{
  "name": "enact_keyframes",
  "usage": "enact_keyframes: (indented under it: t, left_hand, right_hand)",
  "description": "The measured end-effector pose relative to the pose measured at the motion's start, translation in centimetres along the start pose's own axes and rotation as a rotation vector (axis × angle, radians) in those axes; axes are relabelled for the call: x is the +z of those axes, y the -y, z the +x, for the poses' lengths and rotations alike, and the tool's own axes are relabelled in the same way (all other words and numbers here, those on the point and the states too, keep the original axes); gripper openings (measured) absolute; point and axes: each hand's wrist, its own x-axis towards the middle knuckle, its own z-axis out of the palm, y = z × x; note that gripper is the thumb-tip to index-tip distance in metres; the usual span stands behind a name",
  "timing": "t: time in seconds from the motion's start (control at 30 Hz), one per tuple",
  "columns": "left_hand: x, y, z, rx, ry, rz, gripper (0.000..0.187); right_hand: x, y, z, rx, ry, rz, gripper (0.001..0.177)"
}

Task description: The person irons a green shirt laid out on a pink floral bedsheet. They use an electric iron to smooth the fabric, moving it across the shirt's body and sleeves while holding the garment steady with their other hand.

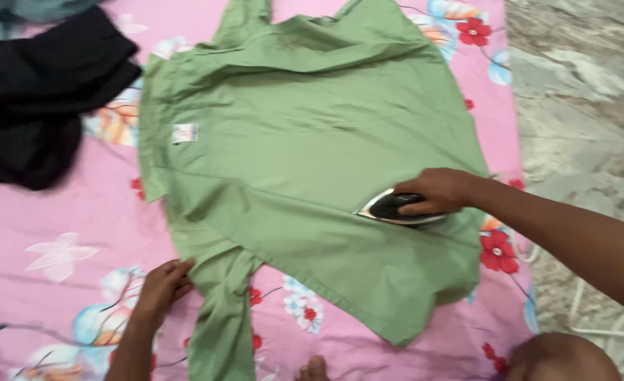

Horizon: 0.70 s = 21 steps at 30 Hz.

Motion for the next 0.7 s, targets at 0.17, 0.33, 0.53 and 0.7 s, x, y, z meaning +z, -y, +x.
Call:
enact_keyframes:
  t: [0.17, 0.33, 0.53, 0.7]
  left_hand:
    - [0.3, 0.6, 0.8, 0.086, 0.038, -0.046, 0.025]
    - [0.1, 0.1, -0.2, 0.072, 0.053, -0.05, 0.023]
    - [0.5, -0.7, -0.9, 0.058, 0.068, -0.088, 0.019]
    - [0.4, -0.3, -1.1, 0.143, 0.126, -0.167, 0.023]
  right_hand:
    - [0.1, 2.2, 1.2, 0.046, -0.121, 0.108, 0.049]
    - [-1.4, 6.2, 6.7, 0.041, -0.191, 0.076, 0.052]
    - [-3.5, 11.7, 14.0, -0.126, -0.227, 0.073, 0.049]
    - [-4.0, 16.1, 18.7, -0.087, -0.244, 0.098, 0.047]
